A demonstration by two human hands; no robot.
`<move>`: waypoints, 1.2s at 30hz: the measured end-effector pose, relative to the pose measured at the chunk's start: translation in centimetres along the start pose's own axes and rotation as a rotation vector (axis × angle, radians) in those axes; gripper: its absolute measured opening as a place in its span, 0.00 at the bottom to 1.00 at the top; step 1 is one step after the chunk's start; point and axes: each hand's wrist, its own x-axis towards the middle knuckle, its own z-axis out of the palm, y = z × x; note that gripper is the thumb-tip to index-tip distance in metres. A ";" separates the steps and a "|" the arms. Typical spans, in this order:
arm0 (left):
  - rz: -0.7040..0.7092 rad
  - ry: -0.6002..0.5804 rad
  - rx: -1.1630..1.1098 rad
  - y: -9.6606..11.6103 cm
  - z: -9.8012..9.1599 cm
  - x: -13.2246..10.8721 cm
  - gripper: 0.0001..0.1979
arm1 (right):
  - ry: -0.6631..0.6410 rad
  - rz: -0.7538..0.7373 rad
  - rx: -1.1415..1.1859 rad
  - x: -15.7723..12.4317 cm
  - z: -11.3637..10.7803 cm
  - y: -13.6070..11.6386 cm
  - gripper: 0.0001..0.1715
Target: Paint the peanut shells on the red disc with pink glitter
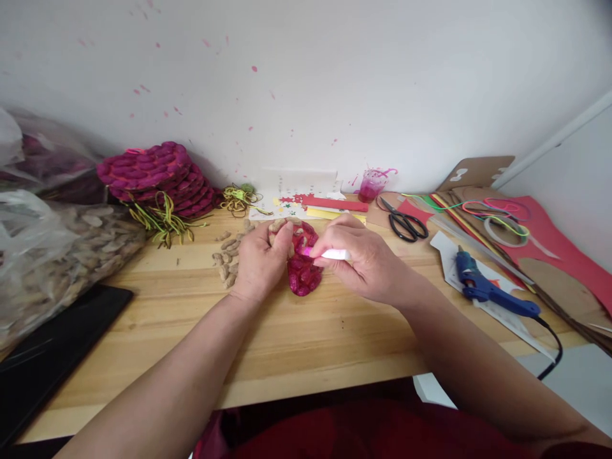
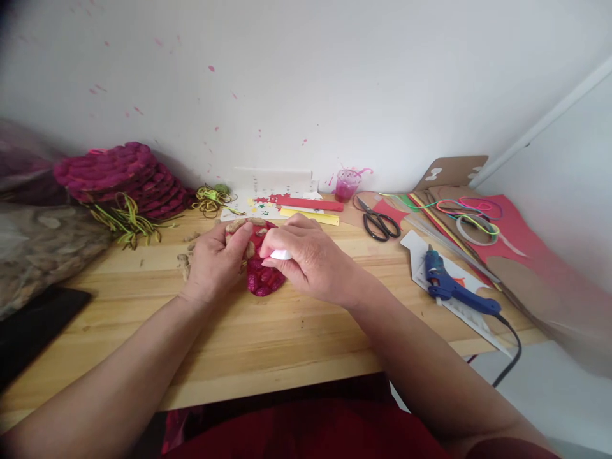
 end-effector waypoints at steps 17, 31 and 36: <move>-0.158 0.041 -0.100 -0.7 0.1 0.3 0.15 | 0.011 0.057 0.013 0.1 -0.2 0.0 0.04; -0.178 0.033 -0.042 -0.4 0.0 0.3 0.16 | 0.006 0.036 0.022 0.0 0.1 0.0 0.04; -0.166 0.038 -0.049 -0.4 0.1 0.2 0.16 | 0.004 0.084 0.015 0.1 -0.1 -0.1 0.04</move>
